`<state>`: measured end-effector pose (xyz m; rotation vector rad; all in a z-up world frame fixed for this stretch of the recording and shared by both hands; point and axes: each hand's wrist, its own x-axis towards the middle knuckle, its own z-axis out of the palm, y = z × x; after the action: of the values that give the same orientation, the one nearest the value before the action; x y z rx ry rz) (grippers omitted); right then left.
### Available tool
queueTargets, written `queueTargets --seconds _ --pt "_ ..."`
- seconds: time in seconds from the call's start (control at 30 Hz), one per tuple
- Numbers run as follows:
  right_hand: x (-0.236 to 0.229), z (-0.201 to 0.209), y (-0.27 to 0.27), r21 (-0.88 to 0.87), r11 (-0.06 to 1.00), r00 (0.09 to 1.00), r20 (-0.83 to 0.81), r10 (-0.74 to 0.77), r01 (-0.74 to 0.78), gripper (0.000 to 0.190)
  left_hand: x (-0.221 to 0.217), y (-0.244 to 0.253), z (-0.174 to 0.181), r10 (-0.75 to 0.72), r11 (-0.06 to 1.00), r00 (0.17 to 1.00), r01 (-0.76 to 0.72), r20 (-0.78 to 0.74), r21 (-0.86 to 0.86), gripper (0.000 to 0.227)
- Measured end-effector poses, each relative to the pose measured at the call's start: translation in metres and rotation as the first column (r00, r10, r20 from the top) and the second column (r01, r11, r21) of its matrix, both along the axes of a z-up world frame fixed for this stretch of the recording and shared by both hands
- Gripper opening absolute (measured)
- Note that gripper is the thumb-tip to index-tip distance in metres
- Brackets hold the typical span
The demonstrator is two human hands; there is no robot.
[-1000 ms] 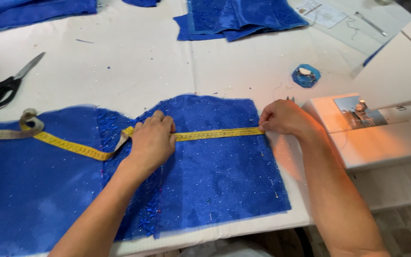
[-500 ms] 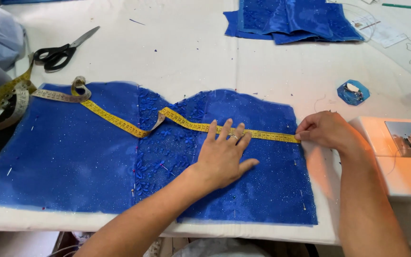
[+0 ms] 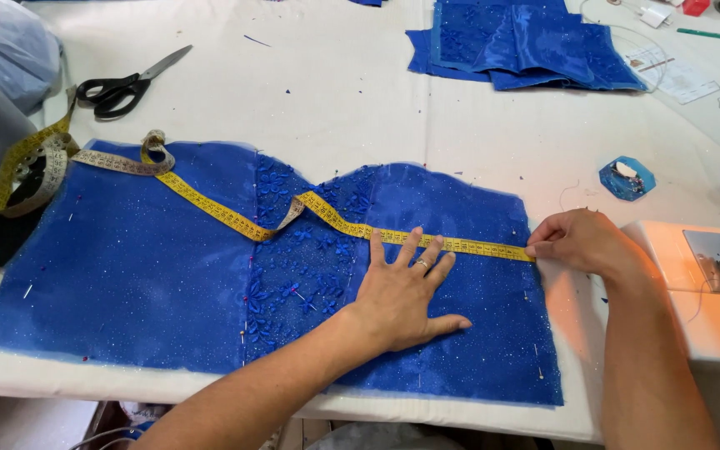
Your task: Measuring and marking a piece of blue beaded fabric with a yellow measuring tape on a work table.
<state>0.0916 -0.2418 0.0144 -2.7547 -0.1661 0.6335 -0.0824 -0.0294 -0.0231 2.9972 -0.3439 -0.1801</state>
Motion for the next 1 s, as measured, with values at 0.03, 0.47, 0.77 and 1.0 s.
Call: queueTargets --seconds 0.03,0.47,0.77,1.0 --pt "0.0 0.001 0.0 -0.002 1.0 1.0 0.003 0.002 -0.002 0.009 0.0 0.0 0.0 0.002 1.0 1.0 -0.002 0.003 -0.002 0.099" --pt "-0.03 0.049 0.049 -0.004 0.984 0.983 0.042 0.179 -0.179 0.02 -0.002 0.0 0.006 -0.002 1.0 0.998 0.002 -0.058 0.006 0.102" --pt "-0.049 0.044 0.135 0.06 0.753 0.749 0.175 0.639 -0.656 0.023 -0.008 0.01 0.02 -0.073 0.996 0.99 0.067 -0.117 -0.054 0.097" --pt "-0.032 0.002 0.156 -0.117 0.468 0.414 0.317 0.853 -0.876 0.005 -0.007 0.011 0.016 -0.083 0.996 0.989 0.078 -0.121 -0.051 0.097"
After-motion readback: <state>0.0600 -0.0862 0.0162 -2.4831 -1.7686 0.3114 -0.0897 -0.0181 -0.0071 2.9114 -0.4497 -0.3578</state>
